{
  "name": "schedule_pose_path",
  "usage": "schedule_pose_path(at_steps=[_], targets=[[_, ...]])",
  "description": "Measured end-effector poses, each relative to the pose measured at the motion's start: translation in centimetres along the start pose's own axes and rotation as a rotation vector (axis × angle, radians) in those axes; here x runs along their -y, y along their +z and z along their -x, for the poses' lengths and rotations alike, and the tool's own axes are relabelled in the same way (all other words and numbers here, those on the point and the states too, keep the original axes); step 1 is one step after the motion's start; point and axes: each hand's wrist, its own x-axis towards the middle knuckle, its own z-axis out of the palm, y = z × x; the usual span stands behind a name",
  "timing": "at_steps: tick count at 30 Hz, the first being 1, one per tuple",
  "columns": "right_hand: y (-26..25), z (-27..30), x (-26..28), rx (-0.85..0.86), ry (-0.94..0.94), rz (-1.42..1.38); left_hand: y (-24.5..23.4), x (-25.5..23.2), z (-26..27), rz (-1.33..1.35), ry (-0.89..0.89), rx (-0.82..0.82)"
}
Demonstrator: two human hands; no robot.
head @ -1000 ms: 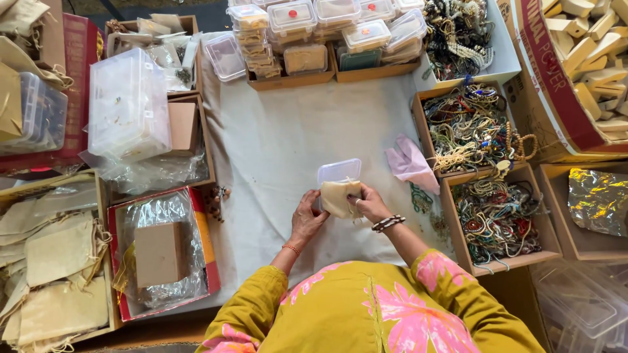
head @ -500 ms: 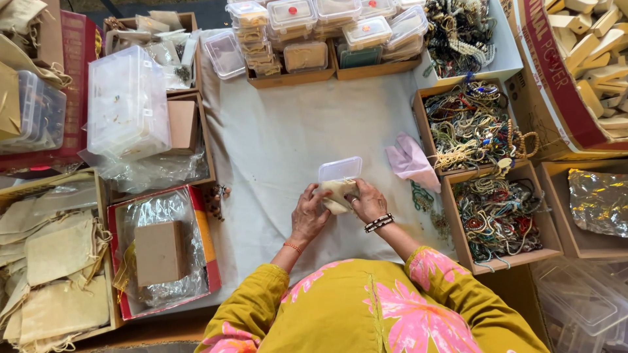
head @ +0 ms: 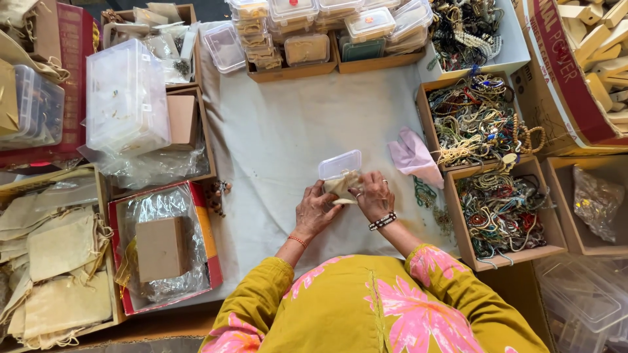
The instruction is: Organize, inspect, and clean various jewelry items and packaging them into small containers.
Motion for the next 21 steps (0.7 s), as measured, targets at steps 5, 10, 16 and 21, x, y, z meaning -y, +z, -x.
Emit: schedule_pose_path(at_steps=[5,10,16,21], targets=[[-0.7,2.1,-1.4,-0.033,-0.174,0.006,0.5,0.6,0.0,-0.009,0.012,-0.018],[-3.1,2.3,-1.1,-0.077,-0.432,0.031,1.2,0.9,-0.1,-0.037,0.021,-0.037],[-2.9,1.2,-0.9,0.146,-0.408,0.065,1.9,0.9,-0.4,-0.076,0.01,-0.042],[-1.3,-0.5,-2.5,0.361,-0.128,-0.039,2.1,0.6,-0.6,-0.102,-0.02,-0.043]])
